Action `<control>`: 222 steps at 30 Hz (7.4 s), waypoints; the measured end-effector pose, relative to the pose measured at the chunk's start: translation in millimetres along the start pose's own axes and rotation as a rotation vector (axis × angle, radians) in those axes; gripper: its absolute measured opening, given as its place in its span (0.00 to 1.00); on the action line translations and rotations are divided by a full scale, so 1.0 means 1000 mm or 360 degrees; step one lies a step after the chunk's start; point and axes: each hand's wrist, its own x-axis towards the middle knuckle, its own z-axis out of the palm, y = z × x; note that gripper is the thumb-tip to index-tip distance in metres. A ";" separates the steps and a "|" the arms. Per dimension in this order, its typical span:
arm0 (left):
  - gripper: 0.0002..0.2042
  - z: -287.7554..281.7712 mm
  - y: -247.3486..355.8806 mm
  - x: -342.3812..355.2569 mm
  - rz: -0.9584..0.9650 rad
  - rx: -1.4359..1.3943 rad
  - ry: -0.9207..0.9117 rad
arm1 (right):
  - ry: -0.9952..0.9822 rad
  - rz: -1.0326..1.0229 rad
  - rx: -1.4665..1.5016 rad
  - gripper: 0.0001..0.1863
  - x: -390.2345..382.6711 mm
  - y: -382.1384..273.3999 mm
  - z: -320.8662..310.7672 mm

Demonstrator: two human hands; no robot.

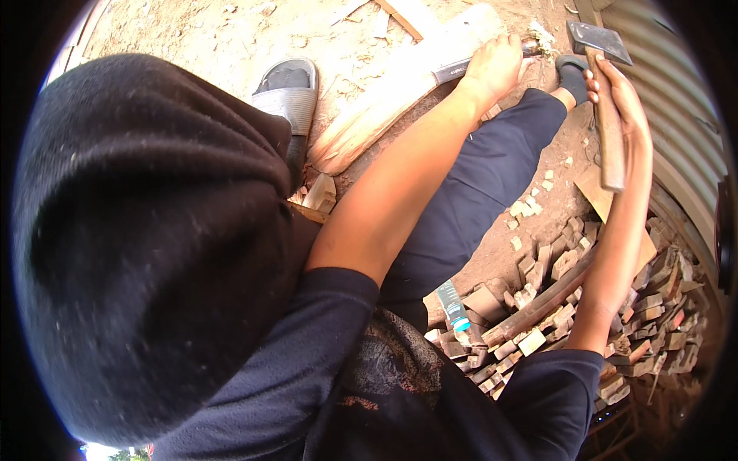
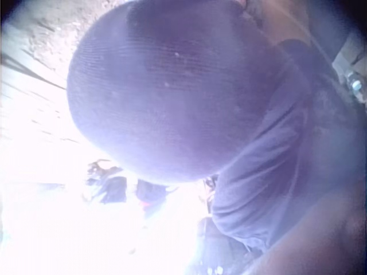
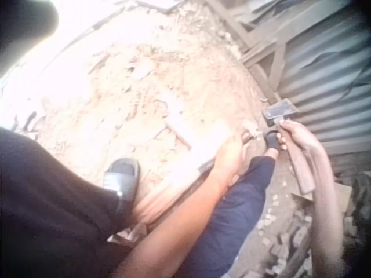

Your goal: The person sits on the ground and uses a chisel and mallet to carve a piece of wood. They repeatedly strike the chisel to remove wood shavings and occasionally adjust the wood's position.

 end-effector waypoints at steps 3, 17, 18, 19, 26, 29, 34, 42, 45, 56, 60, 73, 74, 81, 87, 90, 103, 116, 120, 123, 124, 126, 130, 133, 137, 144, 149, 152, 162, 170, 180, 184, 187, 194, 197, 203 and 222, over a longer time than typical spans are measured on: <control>0.18 -0.001 -0.012 0.002 0.0037 0.0001 0.0115 | -0.0306 0.0062 -0.0100 0.12 -0.002 0.000 0.021; 0.17 0.006 -0.013 -0.001 0.0026 0.0120 0.0009 | -0.0469 0.0149 -0.0366 0.13 -0.006 -0.019 0.015; 0.16 0.008 -0.011 -0.001 0.0034 0.0134 -0.0037 | -0.0373 0.0145 -0.0282 0.13 -0.009 -0.022 0.011; 0.16 0.010 -0.010 -0.002 0.0065 0.0102 -0.0009 | -0.0280 0.0146 -0.0187 0.14 -0.020 -0.026 0.013; 0.17 0.006 -0.015 0.003 0.0015 0.0075 0.0006 | -0.0103 0.0037 -0.0009 0.13 0.002 -0.005 0.018; 0.16 0.008 -0.019 0.001 0.0029 0.0055 0.0105 | -0.0271 0.0128 -0.0206 0.14 -0.018 -0.016 0.019; 0.18 0.001 -0.015 0.002 0.0055 0.0062 0.0056 | -0.0084 0.0055 -0.0019 0.13 -0.013 -0.021 0.006; 0.17 0.008 -0.026 -0.003 0.0127 0.0108 0.0170 | -0.0377 0.0080 -0.0315 0.12 -0.011 -0.018 0.019; 0.21 0.005 -0.017 0.000 0.0096 0.0092 0.0040 | -0.0108 0.0055 -0.0172 0.13 -0.025 -0.028 0.011; 0.19 0.009 -0.025 -0.001 0.0169 0.0090 0.0245 | -0.0273 0.0131 -0.0233 0.14 -0.018 -0.027 0.016; 0.21 0.017 -0.026 0.002 0.0302 0.0393 0.0430 | -0.0127 -0.0055 0.0035 0.14 -0.003 -0.019 0.009; 0.25 0.003 -0.031 0.003 0.0278 0.0190 0.0588 | -0.0060 -0.0166 0.0026 0.14 0.016 -0.018 0.016; 0.25 0.002 -0.029 0.004 0.0274 0.0152 0.0550 | -0.0038 -0.0215 0.0027 0.14 0.019 -0.013 0.016; 0.27 0.003 -0.038 0.001 0.0233 0.0211 0.0667 | -0.0103 0.0003 -0.0232 0.15 -0.029 -0.040 0.043; 0.27 0.002 -0.036 0.004 0.0239 0.0139 0.0587 | -0.0196 -0.0001 -0.0240 0.13 0.022 -0.004 0.031; 0.26 -0.002 -0.044 0.000 0.0282 0.0190 0.0698 | -0.0411 0.0031 -0.0312 0.11 -0.002 -0.022 0.040; 0.27 0.000 -0.041 -0.002 0.0284 0.0163 0.0595 | -0.0363 0.0078 -0.0158 0.13 -0.011 -0.018 0.036; 0.29 0.003 -0.044 -0.002 0.0221 0.0749 0.0528 | -0.0484 0.0241 -0.0177 0.15 0.008 -0.010 0.024; 0.29 0.006 -0.036 -0.002 0.0218 0.1017 0.0451 | -0.0053 -0.0076 -0.0016 0.13 0.000 -0.021 0.014; 0.29 0.015 -0.033 0.003 0.0319 0.1075 0.0450 | -0.0030 -0.0211 0.0328 0.13 0.041 -0.004 -0.010; 0.28 0.012 -0.036 0.003 0.0321 0.0769 0.0448 | 0.0035 -0.0130 0.0041 0.12 0.037 0.000 0.001; 0.28 0.002 -0.044 -0.001 0.0297 0.0182 0.0459 | -0.0295 0.0212 -0.0269 0.12 0.023 0.001 0.018; 0.28 0.001 -0.050 -0.008 0.0190 0.0456 0.0466 | -0.0341 0.0204 -0.0041 0.13 -0.030 -0.027 0.044; 0.28 0.002 -0.037 -0.005 0.0262 0.0769 0.0444 | -0.0047 0.0074 -0.0088 0.13 -0.009 -0.017 0.015; 0.25 0.010 -0.044 0.000 0.0330 0.0501 0.0494 | -0.0069 -0.0102 0.0178 0.14 0.030 0.009 0.026; 0.27 -0.002 -0.050 -0.006 0.0278 0.0212 0.0556 | -0.0321 0.0120 -0.0161 0.14 -0.001 -0.023 0.018; 0.25 0.009 -0.041 0.000 0.0359 0.0426 0.0452 | 0.0107 -0.0266 0.0569 0.15 0.042 -0.009 -0.002; 0.24 0.001 -0.057 -0.002 0.0330 0.0607 0.0511 | -0.0293 0.0190 -0.0445 0.16 0.006 -0.004 0.037; 0.25 -0.001 -0.045 0.005 0.0377 0.0432 0.0633 | -0.0031 -0.0017 0.0295 0.17 0.036 -0.020 -0.026; 0.24 -0.005 -0.056 0.001 0.0349 0.0560 0.0677 | -0.0521 0.0230 -0.0327 0.15 0.018 -0.021 0.036; 0.24 -0.005 -0.041 0.004 0.0361 0.0562 0.0585 | -0.0151 -0.0271 0.0117 0.16 0.064 -0.024 -0.004; 0.24 -0.005 -0.055 -0.003 0.0355 0.0752 0.0556 | -0.0504 0.0353 -0.0292 0.17 0.011 -0.035 0.040; 0.25 -0.010 -0.054 0.001 0.0360 0.0745 0.0550 | -0.0384 0.0308 -0.0167 0.15 -0.012 -0.049 0.028; 0.32 -0.007 -0.042 -0.003 0.0190 0.0620 0.0486 | 0.0028 -0.0085 0.0264 0.17 0.030 -0.050 -0.013; 0.32 -0.014 -0.047 -0.002 0.0062 0.0740 0.0536 | 0.0020 -0.0208 0.0053 0.16 0.015 -0.022 0.039; 0.36 -0.008 -0.048 -0.003 -0.0020 0.0838 0.0450 | -0.0343 0.0248 -0.0163 0.12 -0.020 -0.044 0.026; 0.37 -0.010 -0.044 0.000 -0.0006 0.0980 0.0353 | -0.0243 0.0355 -0.0032 0.14 -0.041 -0.041 0.029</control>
